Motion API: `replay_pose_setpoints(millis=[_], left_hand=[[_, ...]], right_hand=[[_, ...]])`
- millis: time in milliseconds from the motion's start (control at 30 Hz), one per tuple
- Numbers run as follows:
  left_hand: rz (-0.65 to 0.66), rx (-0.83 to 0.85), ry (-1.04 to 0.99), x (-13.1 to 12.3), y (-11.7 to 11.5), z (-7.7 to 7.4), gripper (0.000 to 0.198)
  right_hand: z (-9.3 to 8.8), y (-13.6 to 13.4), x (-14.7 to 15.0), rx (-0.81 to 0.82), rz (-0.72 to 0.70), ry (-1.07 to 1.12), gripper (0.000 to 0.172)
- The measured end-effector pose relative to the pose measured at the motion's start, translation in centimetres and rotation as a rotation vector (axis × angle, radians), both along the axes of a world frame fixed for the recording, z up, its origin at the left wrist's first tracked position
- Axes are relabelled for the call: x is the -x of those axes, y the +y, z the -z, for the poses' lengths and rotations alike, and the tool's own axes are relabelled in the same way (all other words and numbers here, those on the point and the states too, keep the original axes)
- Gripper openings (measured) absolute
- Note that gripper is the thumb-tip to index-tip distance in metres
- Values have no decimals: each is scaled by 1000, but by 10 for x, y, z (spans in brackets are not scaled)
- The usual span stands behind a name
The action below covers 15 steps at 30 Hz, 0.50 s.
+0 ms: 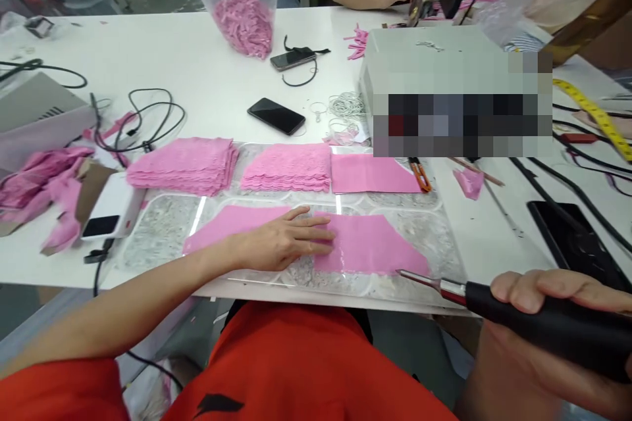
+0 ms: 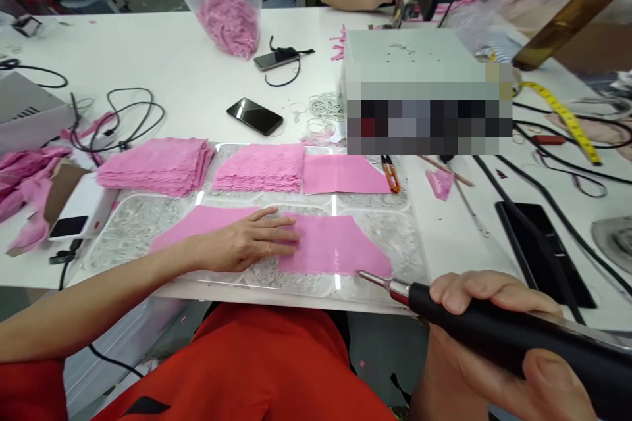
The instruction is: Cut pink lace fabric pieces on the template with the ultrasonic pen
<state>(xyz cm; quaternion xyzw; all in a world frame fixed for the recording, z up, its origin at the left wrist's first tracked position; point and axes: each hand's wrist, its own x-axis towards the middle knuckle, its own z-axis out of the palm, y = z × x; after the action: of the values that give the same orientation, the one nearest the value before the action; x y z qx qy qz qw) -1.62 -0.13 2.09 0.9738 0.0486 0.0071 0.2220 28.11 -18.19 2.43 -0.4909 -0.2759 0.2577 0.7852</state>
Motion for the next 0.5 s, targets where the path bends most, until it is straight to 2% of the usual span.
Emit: replay_pose_setpoints(millis=[100, 333, 500], left_hand=[[-21, 6, 42, 7, -5, 6, 52], [-21, -47, 69, 9, -7, 17, 56], [-19, -80, 54, 10, -8, 18, 55]], right_hand=[[-2, 12, 20, -76, -15, -58, 27], [-10, 36, 64, -146, -272, -62, 25], [-10, 43, 81, -150, -366, -75, 24]])
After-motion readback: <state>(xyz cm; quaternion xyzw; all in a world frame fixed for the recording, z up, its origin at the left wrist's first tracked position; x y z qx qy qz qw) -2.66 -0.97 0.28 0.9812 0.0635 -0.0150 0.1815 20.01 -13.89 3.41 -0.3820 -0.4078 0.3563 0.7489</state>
